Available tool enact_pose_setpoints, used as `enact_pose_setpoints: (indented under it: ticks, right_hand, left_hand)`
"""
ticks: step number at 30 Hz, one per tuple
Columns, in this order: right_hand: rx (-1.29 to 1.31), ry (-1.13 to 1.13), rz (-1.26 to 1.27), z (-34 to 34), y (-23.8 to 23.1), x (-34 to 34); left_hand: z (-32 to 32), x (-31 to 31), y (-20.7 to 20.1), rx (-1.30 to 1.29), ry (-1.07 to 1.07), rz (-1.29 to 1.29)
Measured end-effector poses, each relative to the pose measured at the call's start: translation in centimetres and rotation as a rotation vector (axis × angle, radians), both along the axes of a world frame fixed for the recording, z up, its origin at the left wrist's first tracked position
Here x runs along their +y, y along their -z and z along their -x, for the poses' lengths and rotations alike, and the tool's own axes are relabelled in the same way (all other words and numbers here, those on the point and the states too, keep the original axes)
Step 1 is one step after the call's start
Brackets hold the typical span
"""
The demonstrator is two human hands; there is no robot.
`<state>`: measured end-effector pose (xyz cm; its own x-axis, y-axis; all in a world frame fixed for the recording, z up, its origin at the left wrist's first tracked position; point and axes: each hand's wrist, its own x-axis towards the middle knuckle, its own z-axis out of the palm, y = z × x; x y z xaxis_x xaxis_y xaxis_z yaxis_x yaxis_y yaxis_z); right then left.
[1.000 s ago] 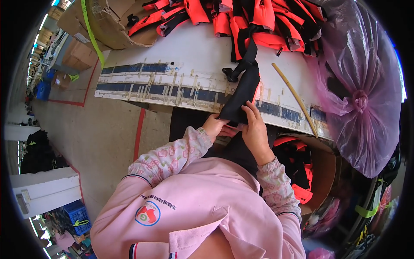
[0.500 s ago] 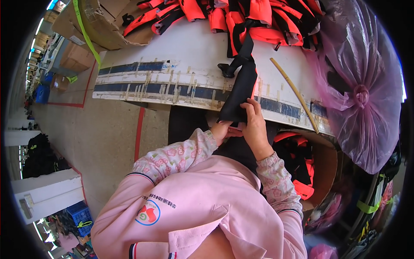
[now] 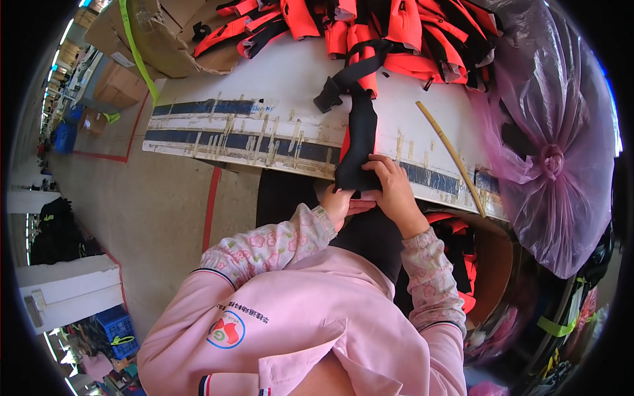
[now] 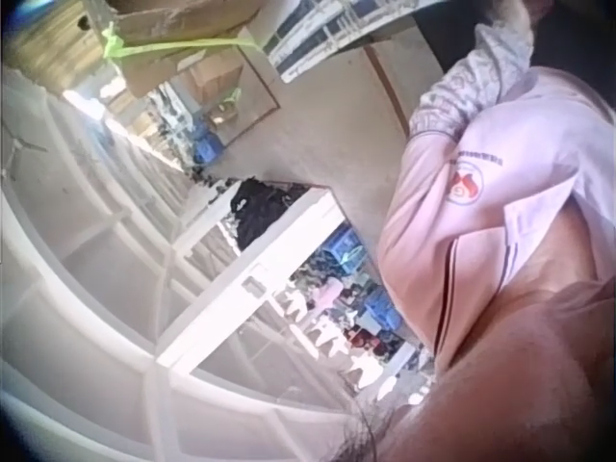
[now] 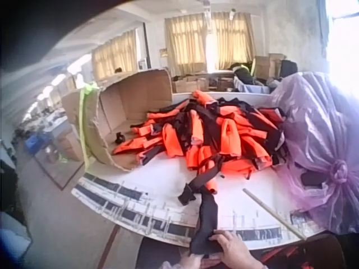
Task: The person uses a wooden stick to turn fabric parts right-side out and check for quality in a garment factory.
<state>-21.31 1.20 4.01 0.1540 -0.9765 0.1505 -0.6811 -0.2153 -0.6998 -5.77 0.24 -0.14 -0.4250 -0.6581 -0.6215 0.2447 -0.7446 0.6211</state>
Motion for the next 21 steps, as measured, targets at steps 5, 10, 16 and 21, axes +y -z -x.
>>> enact_pose_setpoints:
  ticks: [5,10,16,21]
  right_hand:
    - [0.224,-0.159,-0.272,1.4,-4.2,-1.4]
    - [0.245,0.112,0.254,-3.7,-3.3,-4.8]
    - [0.47,0.068,0.195,-2.1,3.3,-5.1]
    - [0.396,-0.014,0.169,-1.4,3.3,-6.1]
  left_hand:
    - [0.2,0.6,0.0,0.006,-0.002,0.006]
    - [1.2,1.2,2.5,-0.005,-0.055,0.186]
    - [1.0,1.1,1.8,0.004,-0.021,0.21]
    - [-0.3,0.6,3.2,0.114,0.132,0.062]
